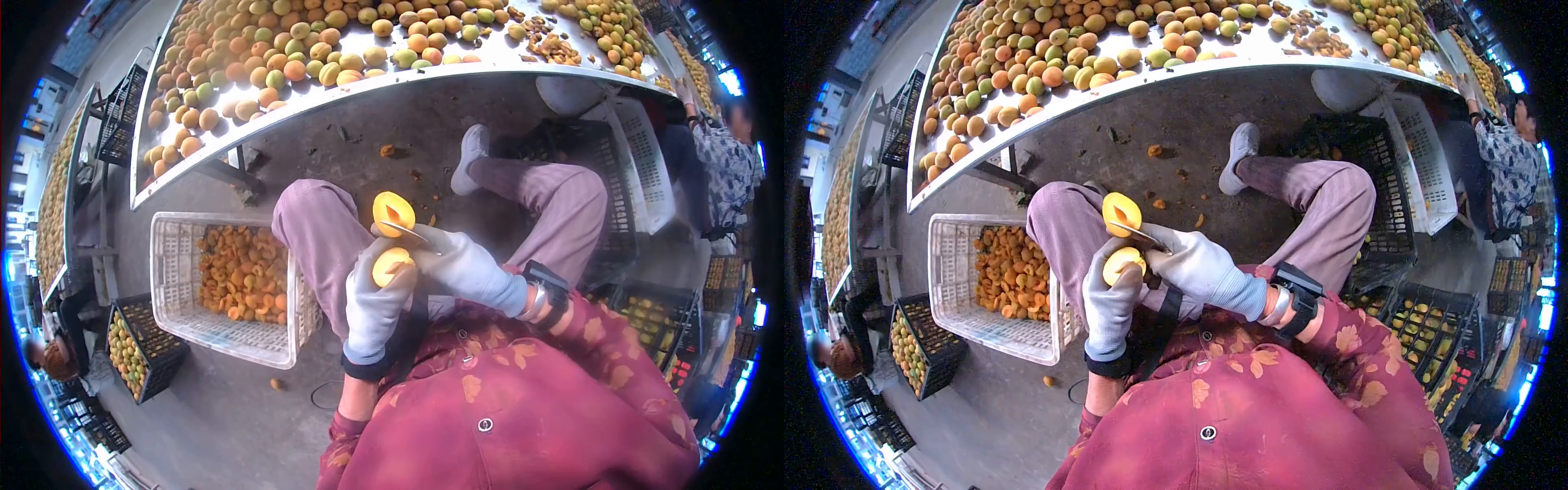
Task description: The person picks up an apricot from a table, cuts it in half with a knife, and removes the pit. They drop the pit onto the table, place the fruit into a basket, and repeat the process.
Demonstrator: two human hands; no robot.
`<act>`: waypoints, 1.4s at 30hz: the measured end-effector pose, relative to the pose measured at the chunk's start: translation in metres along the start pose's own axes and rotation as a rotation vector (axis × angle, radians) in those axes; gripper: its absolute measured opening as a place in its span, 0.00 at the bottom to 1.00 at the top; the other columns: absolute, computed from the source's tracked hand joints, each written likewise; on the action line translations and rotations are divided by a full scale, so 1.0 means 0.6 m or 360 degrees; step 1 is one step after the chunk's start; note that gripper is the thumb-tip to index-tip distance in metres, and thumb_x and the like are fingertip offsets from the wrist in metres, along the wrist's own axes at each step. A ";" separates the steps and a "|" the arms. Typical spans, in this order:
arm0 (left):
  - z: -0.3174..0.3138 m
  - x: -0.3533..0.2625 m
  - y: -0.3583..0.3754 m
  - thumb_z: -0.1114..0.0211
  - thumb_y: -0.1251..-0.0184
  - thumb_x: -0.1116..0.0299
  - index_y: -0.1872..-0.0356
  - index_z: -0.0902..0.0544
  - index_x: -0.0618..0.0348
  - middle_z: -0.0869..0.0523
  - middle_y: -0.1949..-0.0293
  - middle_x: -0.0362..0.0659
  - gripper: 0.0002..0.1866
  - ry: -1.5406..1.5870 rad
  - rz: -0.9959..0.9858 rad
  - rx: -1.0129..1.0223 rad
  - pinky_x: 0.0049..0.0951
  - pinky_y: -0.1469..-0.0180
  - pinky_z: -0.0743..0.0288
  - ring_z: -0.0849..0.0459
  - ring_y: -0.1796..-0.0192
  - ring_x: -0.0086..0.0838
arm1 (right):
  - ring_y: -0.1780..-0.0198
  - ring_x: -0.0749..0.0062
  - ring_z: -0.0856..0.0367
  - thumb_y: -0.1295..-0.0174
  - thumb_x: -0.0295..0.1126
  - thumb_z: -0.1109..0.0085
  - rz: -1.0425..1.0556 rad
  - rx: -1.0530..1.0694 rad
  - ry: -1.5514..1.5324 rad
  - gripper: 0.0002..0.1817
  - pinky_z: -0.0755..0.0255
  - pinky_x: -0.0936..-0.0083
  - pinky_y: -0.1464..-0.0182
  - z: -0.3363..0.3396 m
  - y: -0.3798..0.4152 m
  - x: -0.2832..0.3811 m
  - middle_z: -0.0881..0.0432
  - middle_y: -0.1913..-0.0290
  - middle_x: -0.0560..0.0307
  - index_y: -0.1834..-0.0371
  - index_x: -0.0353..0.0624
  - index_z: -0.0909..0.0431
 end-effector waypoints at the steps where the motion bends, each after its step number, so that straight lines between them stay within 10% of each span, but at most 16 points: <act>1: 0.002 -0.004 -0.002 0.33 0.41 0.75 0.48 0.22 0.66 0.16 0.63 0.43 0.19 -0.0020 0.0004 0.0024 0.24 0.61 0.24 0.19 0.65 0.24 | 0.55 0.59 0.14 0.35 0.35 0.48 -0.0126 0.0083 0.0169 0.23 0.22 0.71 0.55 0.008 0.003 0.032 0.16 0.56 0.46 0.35 0.57 0.29; 6: 0.021 -0.007 -0.012 0.36 0.39 0.77 0.45 0.23 0.65 0.18 0.47 0.46 0.20 0.0116 -0.0070 -0.0009 0.24 0.49 0.24 0.19 0.51 0.24 | 0.51 0.54 0.16 0.37 0.30 0.48 0.0415 0.0183 0.0450 0.27 0.21 0.71 0.55 0.006 -0.027 0.049 0.17 0.50 0.50 0.32 0.62 0.30; 11: 0.049 -0.011 -0.015 0.41 0.36 0.77 0.39 0.27 0.68 0.20 0.42 0.48 0.23 0.0275 -0.0075 -0.0002 0.24 0.46 0.24 0.19 0.49 0.25 | 0.65 0.78 0.16 0.33 0.31 0.50 0.0218 -0.0046 0.0043 0.21 0.23 0.82 0.60 0.025 -0.052 0.056 0.19 0.42 0.54 0.36 0.55 0.26; 14: 0.058 -0.032 -0.001 0.45 0.34 0.75 0.41 0.25 0.69 0.21 0.42 0.50 0.21 0.0368 -0.0047 -0.0275 0.25 0.48 0.23 0.18 0.50 0.26 | 0.77 0.86 0.24 0.30 0.32 0.52 0.0310 -0.0308 -0.0526 0.19 0.29 0.85 0.74 0.052 -0.070 0.026 0.13 0.65 0.62 0.38 0.43 0.25; 19: 0.086 -0.025 -0.015 0.47 0.29 0.49 0.40 0.27 0.73 0.20 0.45 0.49 0.32 0.0332 -0.0314 -0.0704 0.25 0.52 0.24 0.20 0.55 0.26 | 0.88 0.89 0.37 0.31 0.34 0.53 -0.0444 -0.0339 -0.0484 0.18 0.45 0.91 0.85 0.149 -0.049 -0.006 0.18 0.76 0.61 0.42 0.40 0.23; 23: 0.100 -0.008 -0.035 0.54 0.25 0.51 0.40 0.28 0.73 0.24 0.39 0.54 0.30 0.0177 -0.0382 -0.0851 0.32 0.40 0.30 0.23 0.42 0.35 | 0.85 0.86 0.35 0.32 0.33 0.50 -0.0798 -0.0444 -0.0857 0.16 0.41 0.88 0.83 0.178 -0.052 -0.086 0.17 0.69 0.55 0.45 0.38 0.24; 31: 0.097 0.001 -0.041 0.60 0.24 0.53 0.39 0.27 0.71 0.25 0.37 0.52 0.30 -0.0175 -0.0348 -0.1062 0.22 0.56 0.24 0.22 0.53 0.27 | 0.80 0.85 0.33 0.35 0.28 0.45 -0.1111 -0.0434 -0.1441 0.16 0.36 0.84 0.78 0.146 -0.086 -0.220 0.18 0.66 0.55 0.44 0.38 0.26; 35: 0.083 -0.001 -0.046 0.57 0.26 0.49 0.40 0.25 0.70 0.19 0.50 0.49 0.31 -0.0262 -0.0259 -0.1090 0.21 0.60 0.29 0.24 0.64 0.23 | 0.84 0.87 0.33 0.37 0.36 0.40 -0.1135 -0.0250 -0.0745 0.13 0.39 0.84 0.83 0.101 -0.142 -0.252 0.13 0.66 0.58 0.54 0.40 0.20; 39: 0.070 -0.006 -0.056 0.51 0.30 0.45 0.39 0.26 0.70 0.21 0.63 0.42 0.34 -0.0364 -0.0190 -0.1167 0.18 0.64 0.33 0.27 0.71 0.21 | 0.78 0.70 0.21 0.40 0.46 0.39 -0.0752 0.0161 0.0424 0.19 0.27 0.71 0.74 0.050 -0.227 -0.396 0.14 0.70 0.54 0.63 0.38 0.19; 42: 0.078 0.005 -0.055 0.50 0.31 0.46 0.38 0.27 0.70 0.21 0.63 0.43 0.34 -0.0374 -0.0183 -0.1222 0.18 0.67 0.35 0.30 0.73 0.19 | 0.70 0.56 0.16 0.40 0.47 0.39 -0.0533 -0.0161 0.0928 0.19 0.25 0.61 0.65 -0.013 -0.306 -0.374 0.15 0.70 0.47 0.64 0.39 0.19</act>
Point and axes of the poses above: each hand's wrist, its own y-axis away from the middle knuckle, its own z-axis out of the back of the hand, x = y × z, the point moved 1 cm from there along -y, towards the middle knuckle
